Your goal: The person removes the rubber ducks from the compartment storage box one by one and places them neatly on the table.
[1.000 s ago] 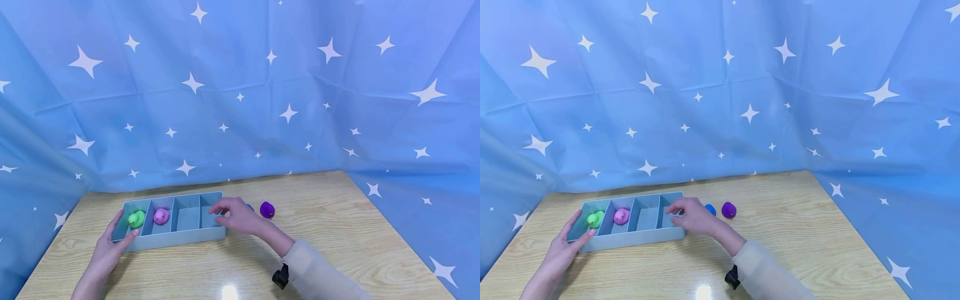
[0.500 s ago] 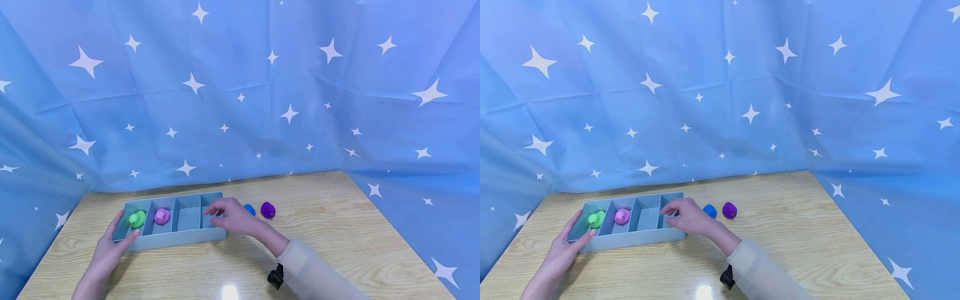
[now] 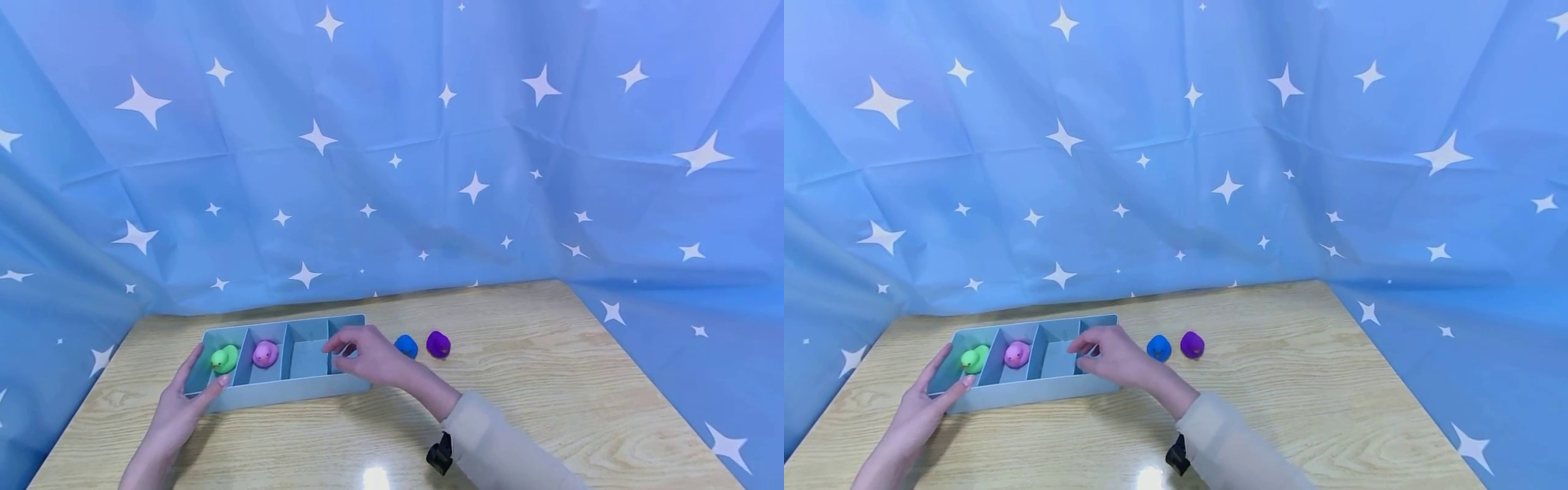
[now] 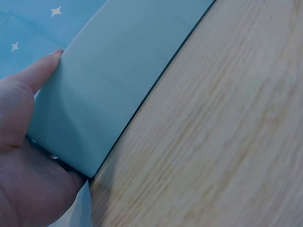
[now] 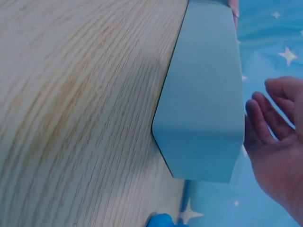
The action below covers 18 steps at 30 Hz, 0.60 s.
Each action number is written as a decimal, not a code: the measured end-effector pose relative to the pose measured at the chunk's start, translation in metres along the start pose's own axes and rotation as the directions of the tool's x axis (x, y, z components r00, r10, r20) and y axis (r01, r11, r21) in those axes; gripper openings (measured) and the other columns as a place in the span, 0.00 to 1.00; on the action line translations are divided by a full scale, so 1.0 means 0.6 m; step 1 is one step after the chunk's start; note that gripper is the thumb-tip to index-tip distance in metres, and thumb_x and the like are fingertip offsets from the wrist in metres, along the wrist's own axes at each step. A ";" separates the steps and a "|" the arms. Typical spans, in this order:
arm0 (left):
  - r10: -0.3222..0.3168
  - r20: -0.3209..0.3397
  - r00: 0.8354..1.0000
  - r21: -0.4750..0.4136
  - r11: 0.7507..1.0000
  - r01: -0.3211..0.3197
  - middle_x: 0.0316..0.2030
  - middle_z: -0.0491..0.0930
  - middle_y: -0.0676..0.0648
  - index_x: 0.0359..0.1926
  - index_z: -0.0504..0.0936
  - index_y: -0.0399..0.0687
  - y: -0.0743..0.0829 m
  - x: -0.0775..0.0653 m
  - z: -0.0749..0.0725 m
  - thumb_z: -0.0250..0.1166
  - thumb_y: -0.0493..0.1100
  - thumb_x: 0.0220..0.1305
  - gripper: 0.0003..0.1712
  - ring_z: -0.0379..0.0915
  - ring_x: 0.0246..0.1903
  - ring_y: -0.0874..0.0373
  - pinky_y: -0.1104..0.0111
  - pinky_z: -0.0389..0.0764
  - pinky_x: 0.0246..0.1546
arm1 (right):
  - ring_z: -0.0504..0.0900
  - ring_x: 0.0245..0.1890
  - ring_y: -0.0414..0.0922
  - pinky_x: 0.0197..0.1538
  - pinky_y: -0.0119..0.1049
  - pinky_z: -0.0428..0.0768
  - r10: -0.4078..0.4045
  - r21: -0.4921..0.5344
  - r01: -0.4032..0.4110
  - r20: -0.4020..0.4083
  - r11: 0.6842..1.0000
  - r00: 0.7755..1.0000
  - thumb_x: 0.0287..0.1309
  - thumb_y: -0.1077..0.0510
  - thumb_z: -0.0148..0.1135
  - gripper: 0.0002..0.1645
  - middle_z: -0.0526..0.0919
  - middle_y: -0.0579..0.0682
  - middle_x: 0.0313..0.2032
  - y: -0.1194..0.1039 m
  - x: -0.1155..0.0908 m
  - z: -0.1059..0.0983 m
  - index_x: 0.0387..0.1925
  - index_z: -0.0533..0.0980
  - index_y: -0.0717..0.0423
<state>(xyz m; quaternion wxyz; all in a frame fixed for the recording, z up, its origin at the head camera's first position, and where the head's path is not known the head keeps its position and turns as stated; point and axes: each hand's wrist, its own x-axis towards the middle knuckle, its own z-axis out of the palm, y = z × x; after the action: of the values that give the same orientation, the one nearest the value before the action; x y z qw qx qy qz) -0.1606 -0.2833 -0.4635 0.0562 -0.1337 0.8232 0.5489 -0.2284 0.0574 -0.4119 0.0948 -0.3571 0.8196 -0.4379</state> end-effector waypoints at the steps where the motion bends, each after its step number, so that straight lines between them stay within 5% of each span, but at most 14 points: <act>1: 0.002 -0.002 1.000 0.003 1.000 -0.002 0.80 0.25 0.37 0.82 0.29 0.67 0.000 0.000 0.000 0.67 0.62 0.68 0.61 0.18 0.77 0.33 0.31 0.35 0.71 | 0.81 0.46 0.39 0.54 0.40 0.83 0.003 -0.001 -0.003 -0.001 1.000 1.000 0.68 0.66 0.63 0.14 0.86 0.52 0.48 -0.001 0.001 0.001 0.52 0.84 0.60; 6: 0.012 -0.007 1.000 0.006 1.000 -0.012 0.80 0.26 0.36 0.82 0.29 0.66 -0.002 -0.001 -0.002 0.67 0.62 0.69 0.61 0.19 0.77 0.32 0.30 0.35 0.70 | 0.81 0.45 0.38 0.51 0.30 0.80 0.005 0.004 -0.005 0.006 1.000 1.000 0.68 0.65 0.64 0.14 0.86 0.54 0.50 -0.004 0.010 0.008 0.54 0.83 0.59; 18: 0.029 -0.016 0.999 -0.011 1.000 -0.029 0.80 0.27 0.38 0.82 0.31 0.67 -0.003 -0.002 0.001 0.68 0.60 0.69 0.60 0.19 0.77 0.34 0.31 0.32 0.71 | 0.81 0.44 0.36 0.49 0.28 0.80 -0.005 -0.003 0.005 0.013 1.000 1.000 0.68 0.66 0.64 0.14 0.86 0.47 0.46 -0.022 0.039 0.030 0.53 0.84 0.59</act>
<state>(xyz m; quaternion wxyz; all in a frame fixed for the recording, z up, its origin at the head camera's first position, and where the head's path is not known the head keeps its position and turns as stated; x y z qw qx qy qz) -0.1588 -0.2832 -0.4647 0.0409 -0.1262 0.8225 0.5531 -0.2303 0.0253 -0.4086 0.0986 -0.3620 0.8189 -0.4344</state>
